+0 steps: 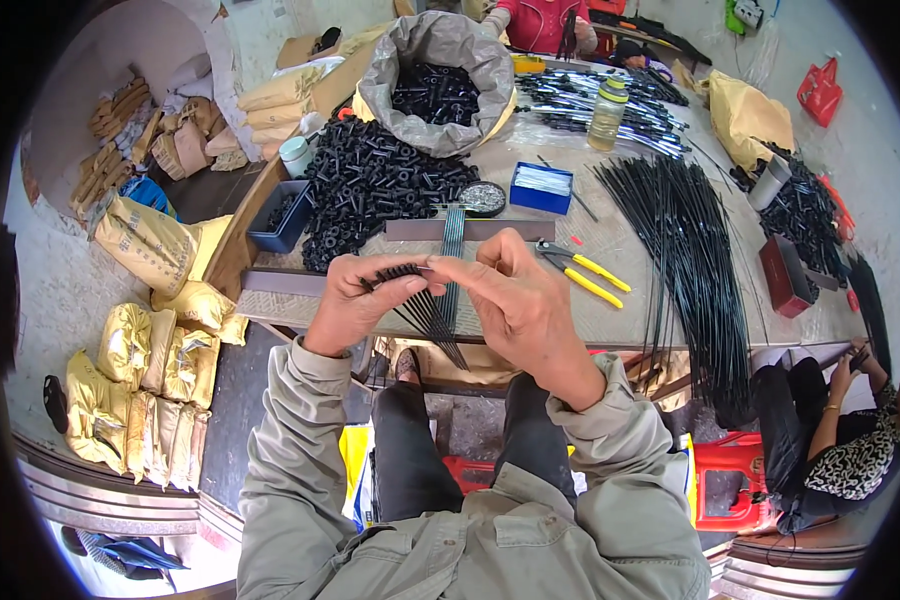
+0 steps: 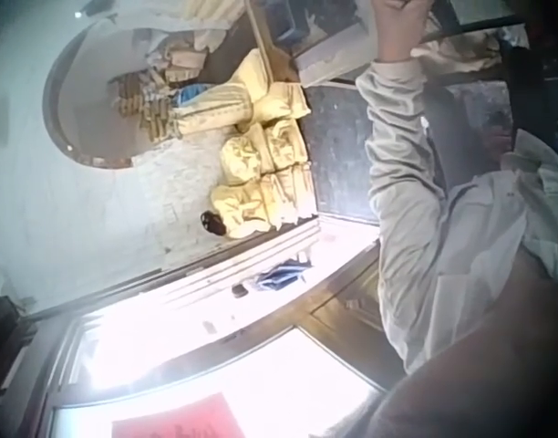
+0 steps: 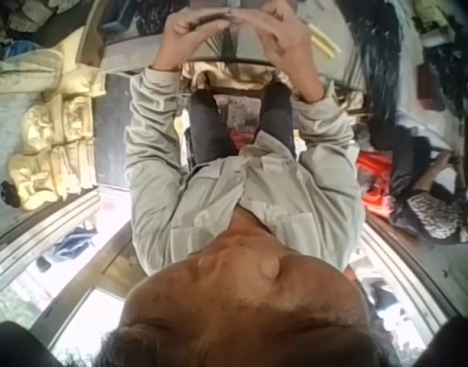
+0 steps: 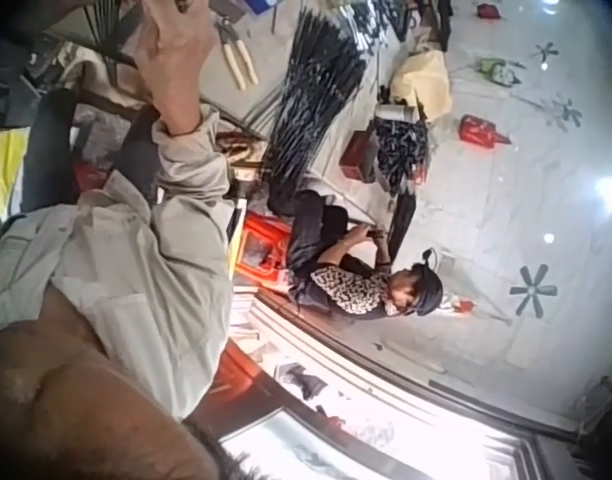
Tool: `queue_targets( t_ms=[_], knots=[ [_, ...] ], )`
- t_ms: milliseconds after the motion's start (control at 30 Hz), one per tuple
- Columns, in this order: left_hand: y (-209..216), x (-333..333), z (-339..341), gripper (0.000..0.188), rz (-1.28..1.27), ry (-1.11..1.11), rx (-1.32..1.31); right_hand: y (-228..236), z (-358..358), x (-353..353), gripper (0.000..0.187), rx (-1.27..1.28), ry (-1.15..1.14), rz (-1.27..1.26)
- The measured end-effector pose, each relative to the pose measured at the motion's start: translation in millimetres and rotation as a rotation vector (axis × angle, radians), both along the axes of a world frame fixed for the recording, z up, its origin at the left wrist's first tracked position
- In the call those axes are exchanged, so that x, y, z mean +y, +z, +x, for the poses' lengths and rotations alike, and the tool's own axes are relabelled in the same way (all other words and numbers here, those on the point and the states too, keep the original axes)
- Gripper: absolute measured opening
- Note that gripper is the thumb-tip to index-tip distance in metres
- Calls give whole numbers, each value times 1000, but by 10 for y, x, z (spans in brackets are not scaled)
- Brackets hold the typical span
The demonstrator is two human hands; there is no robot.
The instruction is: Measuring, cutting, and assembling bundles of wires using a jig and hand tools in a factory setting.
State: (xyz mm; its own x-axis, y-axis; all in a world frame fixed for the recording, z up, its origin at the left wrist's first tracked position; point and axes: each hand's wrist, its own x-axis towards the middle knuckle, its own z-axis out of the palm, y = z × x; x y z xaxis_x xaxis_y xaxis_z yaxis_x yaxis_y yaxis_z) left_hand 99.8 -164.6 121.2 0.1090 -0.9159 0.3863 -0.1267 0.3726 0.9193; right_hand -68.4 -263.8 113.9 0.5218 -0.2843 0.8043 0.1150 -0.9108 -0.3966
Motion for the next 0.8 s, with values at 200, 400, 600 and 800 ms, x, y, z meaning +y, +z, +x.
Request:
queue_targets(
  t_ms=[200,400,600,800],
  knots=[
    [-29,-29,9,22,-38,12,-93,45,-50,-33,42,37,-85,-163],
    [-64,-32,10,23,-48,37,-133,68,-71,-65,46,1,-79,-309],
    [15,14,9,25,-93,-14,-244,280,-89,-95,38,-24,-46,-586],
    [-2,-26,53,28,-146,-69,-297,350,-107,-186,27,101,70,-450]
  ],
)
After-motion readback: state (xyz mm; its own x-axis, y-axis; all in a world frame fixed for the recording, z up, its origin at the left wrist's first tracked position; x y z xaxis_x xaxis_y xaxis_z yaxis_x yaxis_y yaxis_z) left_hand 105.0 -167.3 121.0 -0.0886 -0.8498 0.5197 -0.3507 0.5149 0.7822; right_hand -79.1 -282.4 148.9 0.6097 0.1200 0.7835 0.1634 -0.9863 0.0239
